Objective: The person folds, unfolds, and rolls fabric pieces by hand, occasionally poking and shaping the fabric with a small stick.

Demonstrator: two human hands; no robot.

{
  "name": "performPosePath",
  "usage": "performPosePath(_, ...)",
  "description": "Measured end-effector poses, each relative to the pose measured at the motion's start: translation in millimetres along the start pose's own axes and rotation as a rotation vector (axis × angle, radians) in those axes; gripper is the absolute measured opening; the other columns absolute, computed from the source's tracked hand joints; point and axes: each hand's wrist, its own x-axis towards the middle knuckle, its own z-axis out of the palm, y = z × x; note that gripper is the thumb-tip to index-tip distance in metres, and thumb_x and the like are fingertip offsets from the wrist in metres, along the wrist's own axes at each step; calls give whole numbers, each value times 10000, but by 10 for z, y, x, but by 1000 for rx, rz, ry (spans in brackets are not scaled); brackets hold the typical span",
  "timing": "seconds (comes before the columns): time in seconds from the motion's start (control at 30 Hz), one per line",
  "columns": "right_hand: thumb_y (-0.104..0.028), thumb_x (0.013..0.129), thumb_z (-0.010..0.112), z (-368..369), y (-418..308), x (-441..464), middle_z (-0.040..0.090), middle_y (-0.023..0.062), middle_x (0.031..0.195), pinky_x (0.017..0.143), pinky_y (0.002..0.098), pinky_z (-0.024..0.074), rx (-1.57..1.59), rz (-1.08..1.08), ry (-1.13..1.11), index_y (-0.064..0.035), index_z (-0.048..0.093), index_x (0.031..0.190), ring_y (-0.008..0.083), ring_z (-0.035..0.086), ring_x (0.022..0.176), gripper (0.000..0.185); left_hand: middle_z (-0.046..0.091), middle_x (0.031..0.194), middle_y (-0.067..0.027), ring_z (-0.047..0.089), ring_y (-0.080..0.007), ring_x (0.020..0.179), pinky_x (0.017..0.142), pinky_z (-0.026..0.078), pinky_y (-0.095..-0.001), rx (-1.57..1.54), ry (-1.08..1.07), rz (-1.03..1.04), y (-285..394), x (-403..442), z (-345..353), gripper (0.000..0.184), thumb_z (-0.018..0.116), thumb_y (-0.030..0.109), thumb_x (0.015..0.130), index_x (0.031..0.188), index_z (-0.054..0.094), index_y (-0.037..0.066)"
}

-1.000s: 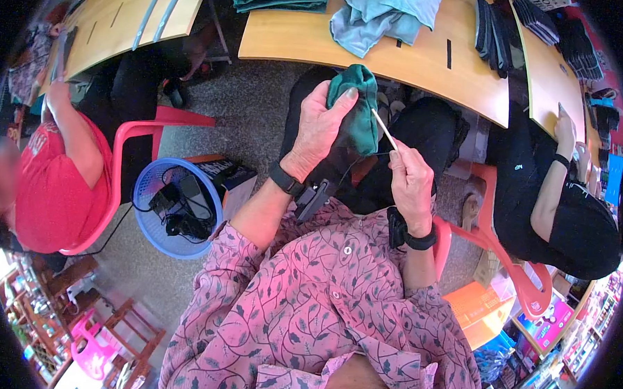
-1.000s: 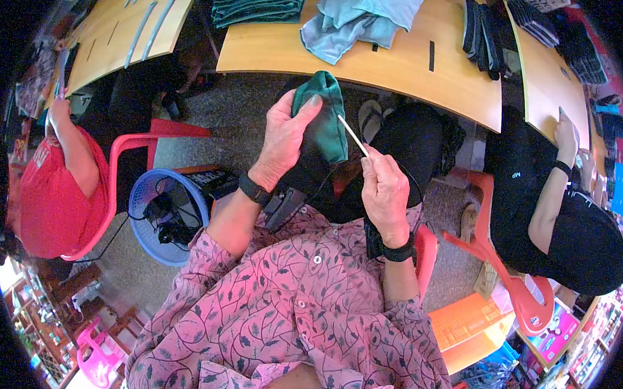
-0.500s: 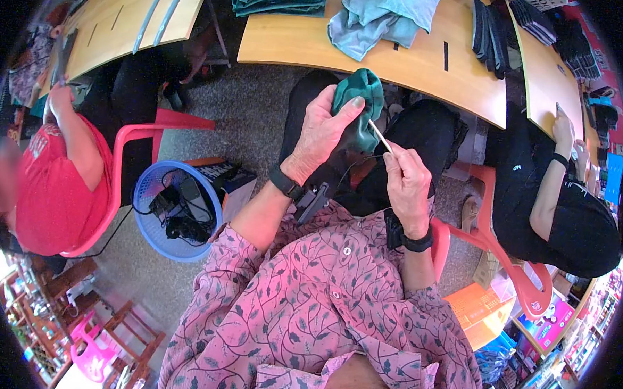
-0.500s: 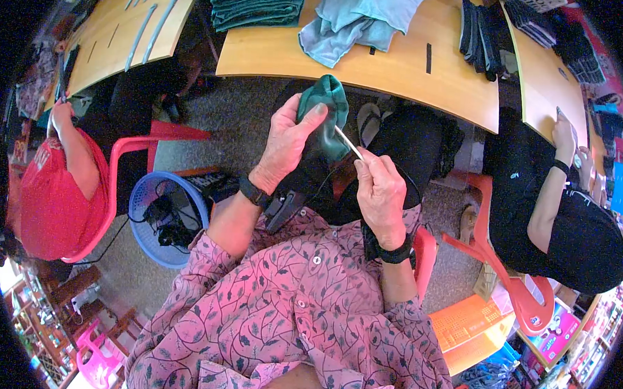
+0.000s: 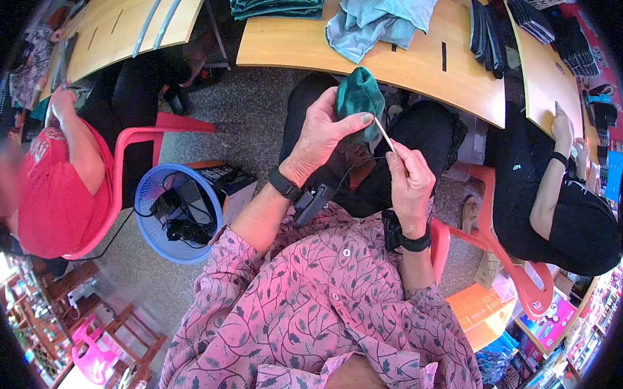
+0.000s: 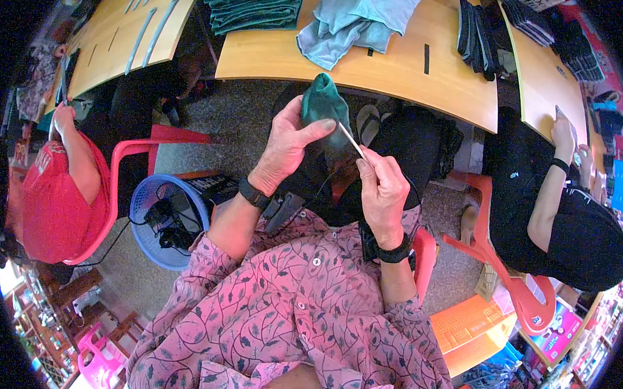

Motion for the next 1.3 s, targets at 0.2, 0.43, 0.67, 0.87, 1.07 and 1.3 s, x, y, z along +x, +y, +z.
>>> performPosePath(0.2,12,848,674,0,68,-15,602,96,792,589,293,476,-33,-53,-46,-39,696,1050,205,609,656,209,654,1005,-15,598,-65,885,813,504,-240,-100,20,-75,12,13,-14,344,747,127,844,1127,586,13)
performPosePath(0.43,8,811,704,-62,40,25,563,89,789,587,318,479,-144,-121,-9,-62,710,1023,218,596,659,224,671,1036,-36,643,-106,924,829,521,-260,88,-61,-79,-11,-12,-10,341,713,72,867,1171,565,26)
performPosePath(0.67,21,775,728,-143,53,52,559,84,791,585,305,472,-200,-154,39,-67,719,1001,208,580,673,243,677,1062,-42,639,-105,950,867,505,-263,88,-70,-76,-48,3,-30,345,712,59,864,1181,582,17)
performPosePath(0.87,39,806,702,-107,81,41,598,102,797,595,310,487,-134,-127,66,-54,703,1068,215,599,663,278,665,1130,-52,630,-113,993,898,497,-273,-63,-116,-137,-85,31,-71,393,694,49,874,1243,568,1)
performPosePath(1.07,22,857,661,-104,81,20,649,136,812,616,313,508,-10,-83,-8,-1,651,1060,231,647,677,205,660,1137,-53,628,-113,993,907,501,-279,-68,-109,-137,-44,4,-27,411,689,38,873,1259,555,-6)
performPosePath(1.3,-14,897,625,-44,60,3,646,141,794,598,324,506,-85,-88,-57,-1,619,967,237,657,674,72,650,1128,-37,621,-106,995,902,499,-268,54,-77,-91,-105,-34,47,514,748,32,820,1284,527,21)
